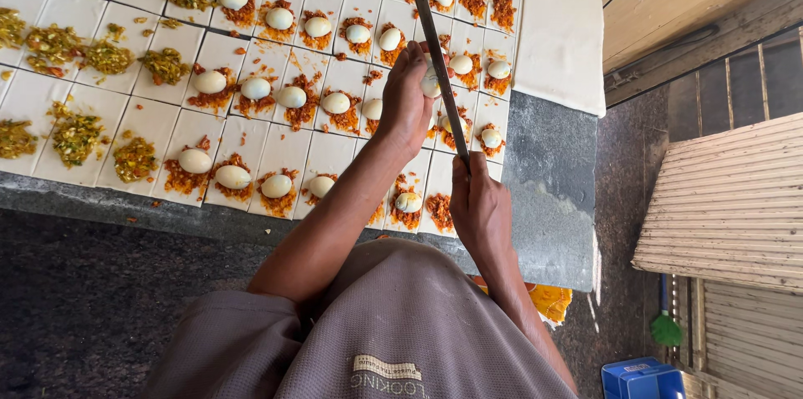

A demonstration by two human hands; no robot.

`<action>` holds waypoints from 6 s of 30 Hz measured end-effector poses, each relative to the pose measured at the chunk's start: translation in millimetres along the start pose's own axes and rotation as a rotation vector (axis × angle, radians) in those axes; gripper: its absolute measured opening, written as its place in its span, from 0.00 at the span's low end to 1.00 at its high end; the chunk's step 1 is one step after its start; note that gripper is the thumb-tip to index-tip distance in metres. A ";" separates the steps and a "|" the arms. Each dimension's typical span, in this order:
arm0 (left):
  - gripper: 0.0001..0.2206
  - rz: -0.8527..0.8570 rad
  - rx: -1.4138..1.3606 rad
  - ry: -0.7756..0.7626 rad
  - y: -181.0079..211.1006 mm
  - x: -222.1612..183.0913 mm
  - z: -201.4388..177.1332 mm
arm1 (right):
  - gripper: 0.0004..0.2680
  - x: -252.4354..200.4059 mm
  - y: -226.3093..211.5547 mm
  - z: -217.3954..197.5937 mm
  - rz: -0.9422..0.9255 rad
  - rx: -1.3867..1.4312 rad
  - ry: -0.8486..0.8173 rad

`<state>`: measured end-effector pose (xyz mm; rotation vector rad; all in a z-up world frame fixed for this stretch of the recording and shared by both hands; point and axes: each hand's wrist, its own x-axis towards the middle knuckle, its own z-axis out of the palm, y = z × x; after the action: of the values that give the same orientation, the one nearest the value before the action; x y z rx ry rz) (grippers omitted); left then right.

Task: The person places small round food items onto squares of dough that are topped with savory fillings, cuts the dough into individual squares, and folds the dough over the fillings.

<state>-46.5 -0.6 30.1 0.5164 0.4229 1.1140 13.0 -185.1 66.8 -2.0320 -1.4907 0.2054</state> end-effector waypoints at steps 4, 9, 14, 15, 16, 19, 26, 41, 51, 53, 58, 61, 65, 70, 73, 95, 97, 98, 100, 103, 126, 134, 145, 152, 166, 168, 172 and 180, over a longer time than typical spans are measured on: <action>0.08 0.001 -0.049 -0.010 -4.1 -0.1 0.9 | 0.07 2.8 -5.9 -2.4 -0.004 0.007 0.008; 0.07 -0.022 -0.041 -0.032 0.6 -4.8 -0.6 | 0.08 -1.9 -10.4 -4.7 -0.046 -0.019 0.038; 0.08 0.024 -0.075 -0.039 5.7 -3.8 -5.6 | 0.08 -9.6 -11.6 -3.2 0.065 -0.063 -0.044; 0.08 0.010 -0.093 -0.019 4.4 -5.0 -6.0 | 0.08 -10.3 -12.1 -2.8 0.092 -0.076 -0.064; 0.08 -0.005 -0.111 0.001 3.1 -5.8 -6.3 | 0.08 -8.8 -12.0 -2.9 0.077 -0.077 -0.042; 0.10 -0.018 -0.092 -0.044 -4.2 -8.4 -4.0 | 0.08 -0.6 -12.4 -1.2 0.033 -0.073 0.013; 0.09 -0.025 -0.133 -0.017 -3.7 -7.5 -21.0 | 0.07 -10.9 -5.7 6.0 0.016 -0.079 -0.026; 0.12 -0.066 -0.014 0.082 -8.8 -30.4 -23.1 | 0.07 -21.6 -4.0 19.5 0.082 -0.078 -0.082; 0.20 -0.065 0.025 0.018 -8.1 -38.4 -19.1 | 0.08 -19.5 2.2 21.7 0.135 -0.100 -0.168; 0.23 -0.089 0.027 0.017 -5.0 -41.9 -16.6 | 0.07 -19.6 5.9 21.5 0.103 -0.098 -0.145; 0.31 -0.166 0.041 0.036 -4.3 -41.4 -20.5 | 0.07 -21.5 17.3 20.6 0.094 -0.080 -0.159; 0.30 -0.250 -0.031 0.125 -11.6 -36.9 -29.2 | 0.07 -22.2 22.6 17.1 0.107 -0.037 -0.158; 0.21 -0.338 -0.067 0.104 -25.4 -39.7 -46.8 | 0.08 -22.6 38.3 7.2 0.227 0.155 -0.136; 0.17 -0.477 0.105 0.131 -54.1 -33.7 -64.4 | 0.08 -16.7 86.7 -4.6 0.471 0.301 -0.053; 0.17 -0.513 0.164 0.118 -68.3 -23.0 -69.1 | 0.10 -15.8 130.2 -12.0 0.607 0.293 -0.037; 0.16 -0.158 1.368 -0.034 -118.5 336.2 -28.2 | 0.11 -5.1 292.5 11.1 1.088 0.670 0.073; 0.14 0.188 1.804 -0.257 -120.9 356.7 -18.8 | 0.11 -4.6 294.3 14.0 1.087 0.644 0.070; 0.14 0.224 1.897 -0.306 -122.7 362.8 -15.2 | 0.10 -5.2 294.6 15.4 1.060 0.626 0.075; 0.13 0.308 2.068 -0.401 -130.1 369.4 -9.4 | 0.10 -8.0 295.5 15.9 1.057 0.578 0.067; 0.15 0.253 2.084 -0.655 -137.9 367.6 -0.8 | 0.10 -6.3 297.2 18.1 1.092 0.531 0.038; 0.17 0.604 1.902 -0.926 -208.3 367.2 -7.8 | 0.12 -6.0 299.9 18.3 1.043 0.472 -0.047; 0.12 0.404 1.964 -0.625 -191.9 353.1 -3.8 | 0.12 -1.0 297.0 16.5 1.079 0.478 -0.062; 0.07 0.409 1.848 -0.638 -189.6 309.3 3.0 | 0.11 4.3 287.6 10.8 0.987 0.513 0.072; 0.08 0.006 1.782 -0.608 -134.2 143.3 14.9 | 0.12 0.5 281.6 7.7 0.908 0.506 0.153; 0.12 0.041 1.655 -0.413 -86.5 -30.9 -10.1 | 0.13 -10.9 269.5 5.5 0.754 0.559 0.250; 0.11 0.053 1.557 -0.542 -99.2 -51.5 -1.6 | 0.13 -13.3 270.2 7.7 0.720 0.598 0.248; 0.12 -0.036 1.709 -0.775 -124.4 -91.3 2.2 | 0.11 -17.1 275.2 12.1 0.670 0.565 0.230; 0.12 0.079 1.895 -0.896 -157.3 -109.5 -25.6 | 0.12 -22.4 288.3 22.0 0.610 0.583 0.240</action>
<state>12.1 -151.4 -75.9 2.5454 0.5443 0.1114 229.8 -250.8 -114.3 -1.8685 -0.5379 0.5458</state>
